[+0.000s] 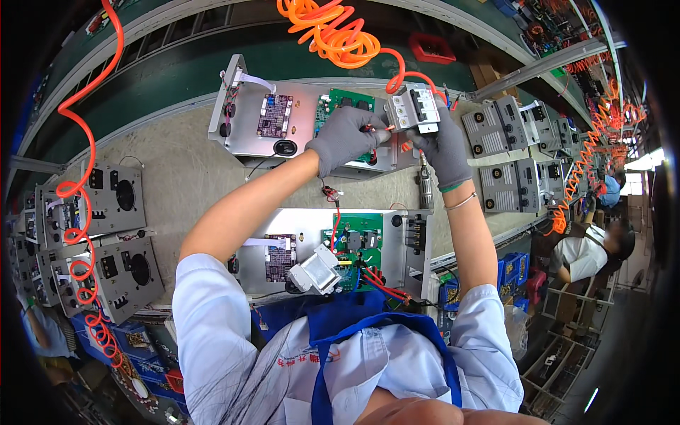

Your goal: The person assembles electronic components on a workbench, using a pneumatic screwdriver to secure parts onto a circuit board and metal casing. They handle wires, connectors, and screws, methodically fastening components together in a factory setting.

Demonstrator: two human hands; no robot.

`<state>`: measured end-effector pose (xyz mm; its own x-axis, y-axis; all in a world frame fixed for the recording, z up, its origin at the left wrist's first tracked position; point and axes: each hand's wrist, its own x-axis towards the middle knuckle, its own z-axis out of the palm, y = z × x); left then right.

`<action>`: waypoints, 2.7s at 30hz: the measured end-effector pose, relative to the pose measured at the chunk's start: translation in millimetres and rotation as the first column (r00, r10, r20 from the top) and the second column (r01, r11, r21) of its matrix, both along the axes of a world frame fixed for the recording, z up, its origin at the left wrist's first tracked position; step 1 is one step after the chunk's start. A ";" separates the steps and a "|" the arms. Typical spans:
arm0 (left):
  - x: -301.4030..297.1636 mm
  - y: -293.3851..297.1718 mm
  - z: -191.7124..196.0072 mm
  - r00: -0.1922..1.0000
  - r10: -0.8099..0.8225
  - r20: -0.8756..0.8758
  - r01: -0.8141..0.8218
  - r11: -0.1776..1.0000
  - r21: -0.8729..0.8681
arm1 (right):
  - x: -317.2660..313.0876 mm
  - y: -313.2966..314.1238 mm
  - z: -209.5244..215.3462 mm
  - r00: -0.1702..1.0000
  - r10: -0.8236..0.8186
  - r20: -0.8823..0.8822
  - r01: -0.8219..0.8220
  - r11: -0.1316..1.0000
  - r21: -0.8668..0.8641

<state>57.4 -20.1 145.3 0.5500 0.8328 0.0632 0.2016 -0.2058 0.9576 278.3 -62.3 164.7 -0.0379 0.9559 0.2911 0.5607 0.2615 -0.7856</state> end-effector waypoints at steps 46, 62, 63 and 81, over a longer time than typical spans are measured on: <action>12.3 -16.9 11.3 0.979 0.023 -0.200 0.012 0.985 0.174 | 26.6 -75.1 23.0 0.822 -0.404 -0.401 0.177 0.851 -0.494; 16.4 -19.5 27.1 0.962 -0.025 -0.272 0.052 0.994 0.092 | 154.4 -80.9 -204.6 0.670 -0.614 0.418 0.741 0.526 -0.417; 15.9 -18.6 25.6 0.959 -0.029 -0.281 0.063 0.992 0.113 | 164.8 -81.0 -191.4 0.708 -0.669 0.226 0.665 0.525 -0.530; 13.1 -20.0 13.6 0.987 -0.094 -0.132 0.121 0.970 0.213 | -55.4 -20.8 177.6 0.758 0.179 -0.628 -0.041 0.973 0.229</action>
<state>70.5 -40.1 158.9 0.6503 0.7413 0.1660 0.2772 -0.4350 0.8567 223.0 -83.2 342.2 0.1219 0.8800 0.4590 -0.0977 0.4708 -0.8768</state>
